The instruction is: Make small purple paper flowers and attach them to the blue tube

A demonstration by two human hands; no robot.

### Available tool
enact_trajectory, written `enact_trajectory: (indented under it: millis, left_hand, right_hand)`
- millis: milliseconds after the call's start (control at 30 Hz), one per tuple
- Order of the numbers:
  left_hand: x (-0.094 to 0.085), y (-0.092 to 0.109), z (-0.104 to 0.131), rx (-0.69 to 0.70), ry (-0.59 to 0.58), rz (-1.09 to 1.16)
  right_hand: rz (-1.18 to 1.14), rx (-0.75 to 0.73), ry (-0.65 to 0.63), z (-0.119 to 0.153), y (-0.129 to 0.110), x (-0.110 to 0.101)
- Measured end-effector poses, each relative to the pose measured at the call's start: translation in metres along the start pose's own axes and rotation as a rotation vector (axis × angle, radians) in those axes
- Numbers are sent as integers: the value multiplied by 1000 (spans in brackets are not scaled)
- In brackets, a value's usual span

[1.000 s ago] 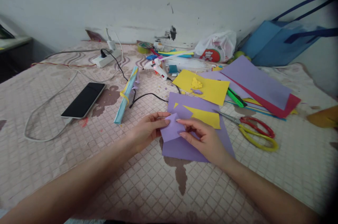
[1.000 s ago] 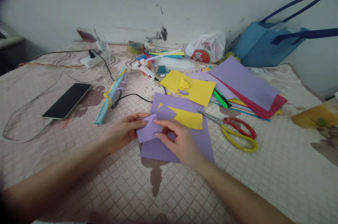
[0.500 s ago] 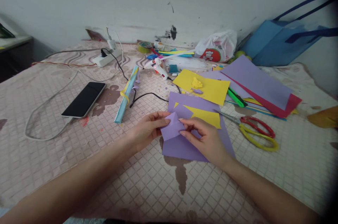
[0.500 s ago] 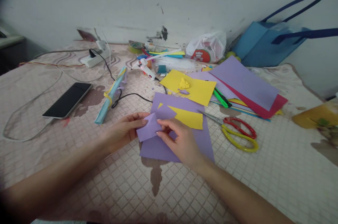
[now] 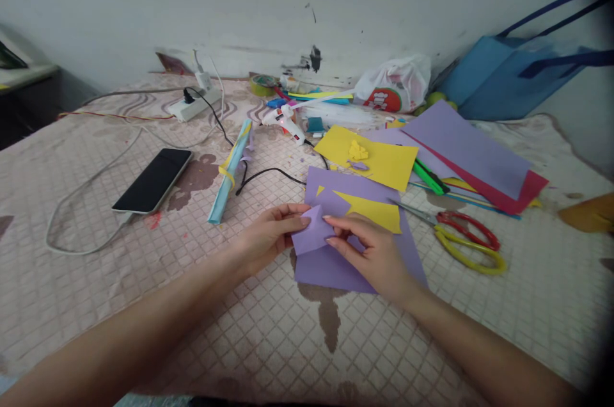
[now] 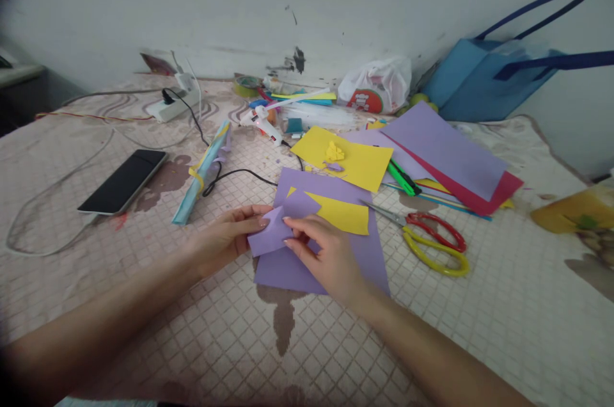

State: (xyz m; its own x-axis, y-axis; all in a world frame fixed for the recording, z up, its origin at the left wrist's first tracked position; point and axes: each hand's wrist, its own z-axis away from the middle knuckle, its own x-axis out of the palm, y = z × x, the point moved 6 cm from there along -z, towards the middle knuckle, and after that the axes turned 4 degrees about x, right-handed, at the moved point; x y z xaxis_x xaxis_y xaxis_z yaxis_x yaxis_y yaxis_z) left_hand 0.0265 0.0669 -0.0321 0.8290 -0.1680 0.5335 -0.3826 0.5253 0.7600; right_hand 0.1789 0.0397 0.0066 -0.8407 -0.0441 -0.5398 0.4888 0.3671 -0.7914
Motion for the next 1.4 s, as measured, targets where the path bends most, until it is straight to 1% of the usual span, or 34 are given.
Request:
enact_trajectory:
  millis: [133,200,400,533,700,900,1133,1400]
  left_hand:
    - [2,0,1,12,-11,13]
    - [2,1,1,20,-2,19]
    - [-1,0,0,13,11,8]
    - [1,-1,0,-11,1,23]
    - [1,-2,0,-26,21,41]
    - [1,-3,-1,-24,28,24]
    - [-1,-4,-1,-22,67,35]
    - [0,-4,-1,-6,24,37]
  right_hand:
    - [-11,61,26,2,5,1]
    - [-16,67,39,3,5,1]
    - [0,-27,37,0,-2,-1]
    - [4,-55,29,0,-4,-1]
    - [78,-113,33,1,-7,-1]
    - [105,-88,37,4,-3,2]
    - [105,-140,30,2,-9,4]
    - [91,-148,120,5,-7,-1]
